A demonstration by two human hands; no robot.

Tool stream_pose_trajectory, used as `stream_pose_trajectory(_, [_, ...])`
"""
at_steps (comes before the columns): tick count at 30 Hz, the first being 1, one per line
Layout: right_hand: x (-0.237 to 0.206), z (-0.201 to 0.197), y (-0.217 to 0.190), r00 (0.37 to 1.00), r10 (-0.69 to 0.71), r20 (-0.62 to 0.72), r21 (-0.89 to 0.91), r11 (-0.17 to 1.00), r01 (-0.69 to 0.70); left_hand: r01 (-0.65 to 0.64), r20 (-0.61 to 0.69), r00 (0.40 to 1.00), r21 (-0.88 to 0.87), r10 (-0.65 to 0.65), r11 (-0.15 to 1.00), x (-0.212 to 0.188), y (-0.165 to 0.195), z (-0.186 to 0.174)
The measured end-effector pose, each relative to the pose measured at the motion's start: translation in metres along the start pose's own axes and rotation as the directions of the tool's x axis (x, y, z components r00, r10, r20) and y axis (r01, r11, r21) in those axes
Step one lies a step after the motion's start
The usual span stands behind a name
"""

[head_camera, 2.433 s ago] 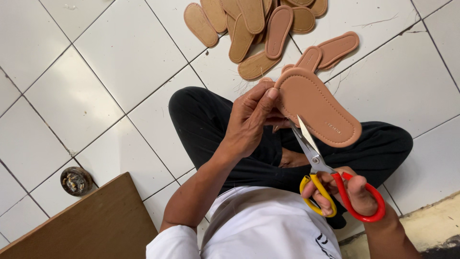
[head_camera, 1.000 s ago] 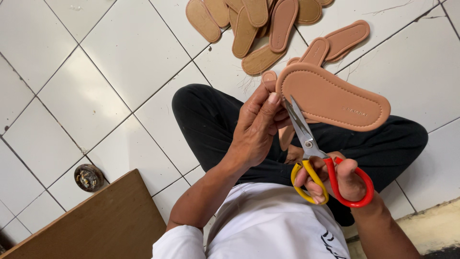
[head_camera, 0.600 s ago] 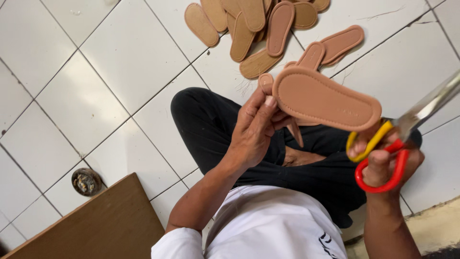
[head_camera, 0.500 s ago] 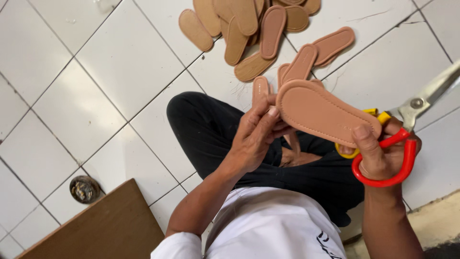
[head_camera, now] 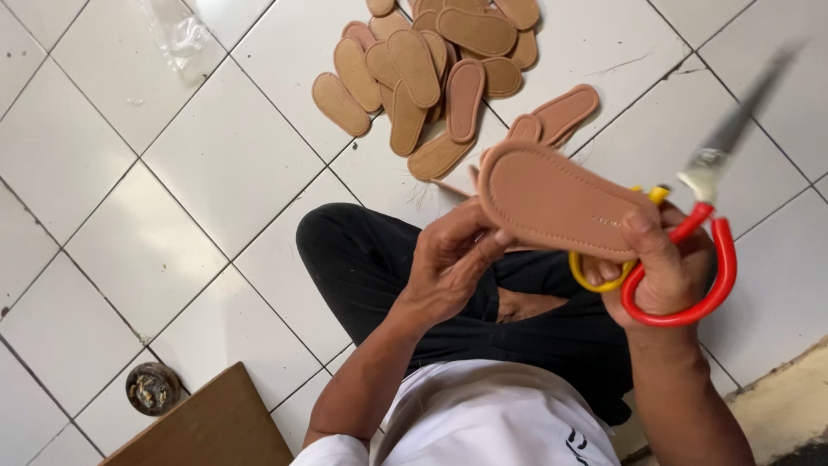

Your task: The person sits on a tiled floor and uses scissors to trim the edges of multiple tan-colored shoe insoles. They hold each insole with one hand and carefully cut along the perimeter with the other, then place the finished insole on a growing pile on the floor.

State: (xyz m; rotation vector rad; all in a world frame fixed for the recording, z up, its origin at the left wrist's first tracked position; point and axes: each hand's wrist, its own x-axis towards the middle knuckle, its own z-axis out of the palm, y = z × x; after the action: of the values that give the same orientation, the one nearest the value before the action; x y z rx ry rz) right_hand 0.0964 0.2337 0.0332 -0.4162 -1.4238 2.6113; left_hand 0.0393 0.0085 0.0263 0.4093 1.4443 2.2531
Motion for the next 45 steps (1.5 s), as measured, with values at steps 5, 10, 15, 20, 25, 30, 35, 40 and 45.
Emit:
stream_pose_trajectory(5, [0.001, -0.01, 0.014, 0.871, 0.461, 0.172, 0.459, 0.745, -0.485, -0.112, -0.007, 0.993, 0.316, 0.12, 0.942, 0.0, 0.021, 0.008])
stream_pose_trajectory(10, [-0.005, -0.023, 0.029, 0.789, 0.532, 0.307, 0.398, 0.681, -0.615, -0.141, 0.095, 0.988, 0.241, 0.121, 0.96, 0.009, 0.04, 0.004])
stream_pose_trajectory(15, [-0.011, -0.032, 0.012, 0.915, 0.368, 0.166, -0.227, 0.917, -0.327, -0.136, 0.13, 0.987, 0.342, 0.097, 0.93, 0.009, 0.039, 0.003])
stream_pose_trajectory(20, [-0.014, -0.024, -0.014, 0.835, 0.27, 0.479, -0.569, 0.82, 0.062, 0.05, -0.137, 0.99, 0.149, -0.03, 0.988, 0.018, 0.033, -0.008])
stream_pose_trajectory(25, [0.004, -0.039, -0.013, 0.658, 0.59, 0.468, -0.773, 0.634, -0.018, 0.147, -0.148, 0.981, 0.17, -0.122, 0.974, 0.013, 0.026, -0.012])
stream_pose_trajectory(30, [0.006, -0.049, 0.007, 0.698, 0.625, 0.35, -0.703, 0.668, -0.245, 0.076, -0.175, 0.984, 0.3, -0.023, 0.951, 0.01, 0.021, -0.015])
stream_pose_trajectory(35, [0.005, -0.047, 0.01, 0.662, 0.594, 0.457, -0.662, 0.724, -0.193, 0.178, -0.212, 0.967, 0.146, -0.145, 0.973, 0.005, 0.019, -0.028])
stream_pose_trajectory(40, [0.012, -0.036, 0.013, 0.767, 0.563, 0.31, -0.657, 0.709, -0.255, 0.19, -0.167, 0.967, -0.029, -0.192, 0.981, -0.005, 0.007, -0.035])
stream_pose_trajectory(45, [0.008, 0.013, 0.045, 0.91, 0.224, 0.349, -0.859, 0.464, 0.216, 0.238, -0.175, 0.935, -0.338, -0.309, 0.911, -0.017, -0.002, -0.046])
